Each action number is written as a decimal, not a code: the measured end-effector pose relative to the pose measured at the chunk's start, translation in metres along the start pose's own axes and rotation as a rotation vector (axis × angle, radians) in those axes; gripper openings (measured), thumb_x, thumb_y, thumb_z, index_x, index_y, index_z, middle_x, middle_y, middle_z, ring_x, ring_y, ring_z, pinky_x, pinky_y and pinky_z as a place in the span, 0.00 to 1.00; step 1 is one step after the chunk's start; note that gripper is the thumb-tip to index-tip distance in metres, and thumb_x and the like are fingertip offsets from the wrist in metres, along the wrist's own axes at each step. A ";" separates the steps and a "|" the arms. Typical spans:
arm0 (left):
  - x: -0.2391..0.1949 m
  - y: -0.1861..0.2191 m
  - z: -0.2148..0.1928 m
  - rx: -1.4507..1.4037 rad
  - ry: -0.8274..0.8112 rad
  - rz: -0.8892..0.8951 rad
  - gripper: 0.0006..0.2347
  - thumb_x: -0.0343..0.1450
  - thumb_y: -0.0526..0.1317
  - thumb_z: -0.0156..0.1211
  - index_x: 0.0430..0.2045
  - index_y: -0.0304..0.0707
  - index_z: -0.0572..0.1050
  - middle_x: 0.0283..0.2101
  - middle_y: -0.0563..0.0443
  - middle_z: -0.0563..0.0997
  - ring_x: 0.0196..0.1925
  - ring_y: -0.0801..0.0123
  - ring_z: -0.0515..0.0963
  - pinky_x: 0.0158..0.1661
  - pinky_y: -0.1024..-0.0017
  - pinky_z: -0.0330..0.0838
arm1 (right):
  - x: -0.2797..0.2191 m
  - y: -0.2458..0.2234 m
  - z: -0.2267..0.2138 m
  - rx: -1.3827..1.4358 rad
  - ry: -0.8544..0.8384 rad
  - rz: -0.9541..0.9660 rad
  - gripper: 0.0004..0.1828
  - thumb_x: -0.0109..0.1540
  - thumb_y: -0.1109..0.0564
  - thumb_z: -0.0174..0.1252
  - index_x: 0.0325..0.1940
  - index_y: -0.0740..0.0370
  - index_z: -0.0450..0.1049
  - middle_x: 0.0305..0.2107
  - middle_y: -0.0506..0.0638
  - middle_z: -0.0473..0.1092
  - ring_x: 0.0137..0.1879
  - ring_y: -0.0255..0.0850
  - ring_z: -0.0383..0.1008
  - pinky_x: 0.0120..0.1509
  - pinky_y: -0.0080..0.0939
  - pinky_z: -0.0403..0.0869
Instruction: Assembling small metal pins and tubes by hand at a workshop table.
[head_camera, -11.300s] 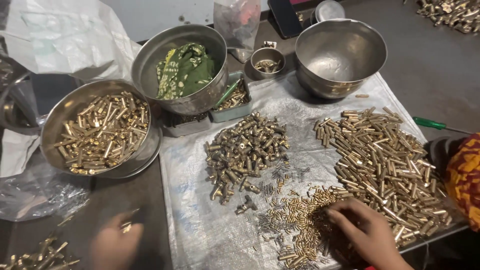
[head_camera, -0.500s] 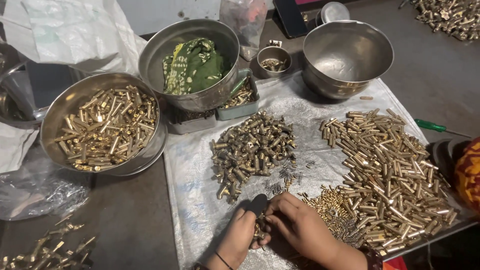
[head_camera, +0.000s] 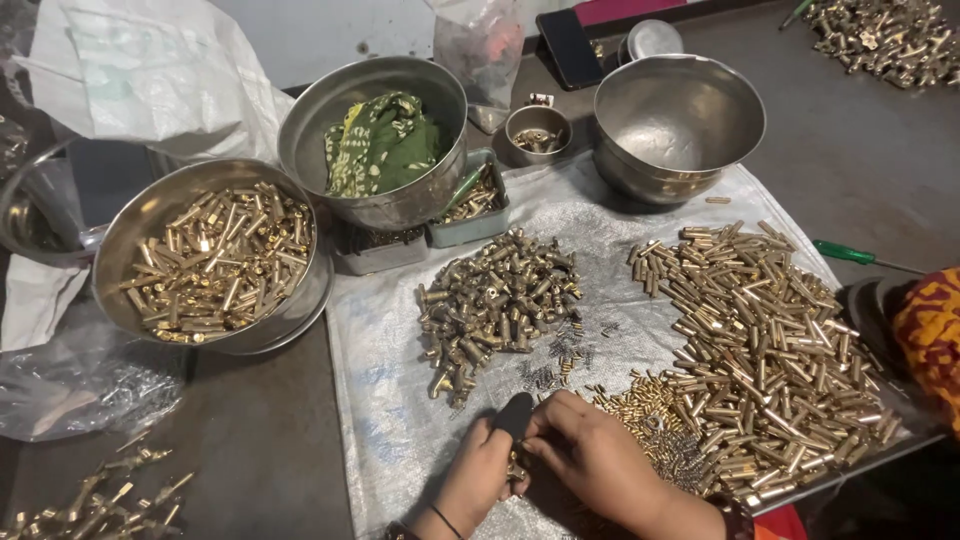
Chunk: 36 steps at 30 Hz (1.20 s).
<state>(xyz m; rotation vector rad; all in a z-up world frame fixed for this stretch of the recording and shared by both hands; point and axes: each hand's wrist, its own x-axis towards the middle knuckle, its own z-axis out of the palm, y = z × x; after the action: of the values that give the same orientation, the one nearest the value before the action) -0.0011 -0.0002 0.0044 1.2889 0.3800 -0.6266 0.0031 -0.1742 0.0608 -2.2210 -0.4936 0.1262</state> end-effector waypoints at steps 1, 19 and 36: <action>-0.002 -0.003 -0.002 0.002 0.000 0.002 0.13 0.74 0.44 0.45 0.35 0.34 0.75 0.23 0.54 0.77 0.17 0.73 0.73 0.17 0.76 0.63 | -0.003 0.001 0.000 0.000 0.003 -0.002 0.08 0.56 0.58 0.67 0.36 0.61 0.75 0.32 0.52 0.74 0.39 0.49 0.79 0.42 0.43 0.76; -0.091 0.025 -0.287 1.150 0.723 0.419 0.34 0.51 0.45 0.73 0.55 0.42 0.74 0.52 0.40 0.80 0.55 0.56 0.81 0.55 0.63 0.75 | -0.077 0.113 -0.035 0.176 0.273 0.347 0.10 0.56 0.56 0.67 0.40 0.59 0.82 0.35 0.47 0.79 0.43 0.38 0.82 0.51 0.40 0.77; -0.021 0.070 -0.011 1.130 0.541 0.331 0.24 0.61 0.34 0.69 0.50 0.32 0.67 0.51 0.37 0.74 0.49 0.48 0.80 0.49 0.58 0.77 | -0.066 0.104 -0.024 0.333 0.349 0.343 0.11 0.57 0.59 0.66 0.43 0.64 0.81 0.35 0.49 0.80 0.41 0.34 0.79 0.48 0.35 0.77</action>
<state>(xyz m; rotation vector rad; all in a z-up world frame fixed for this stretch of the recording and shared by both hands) 0.0272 0.0257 0.0682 2.5605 0.2229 -0.1523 -0.0192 -0.2772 -0.0079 -1.9250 0.0980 -0.0026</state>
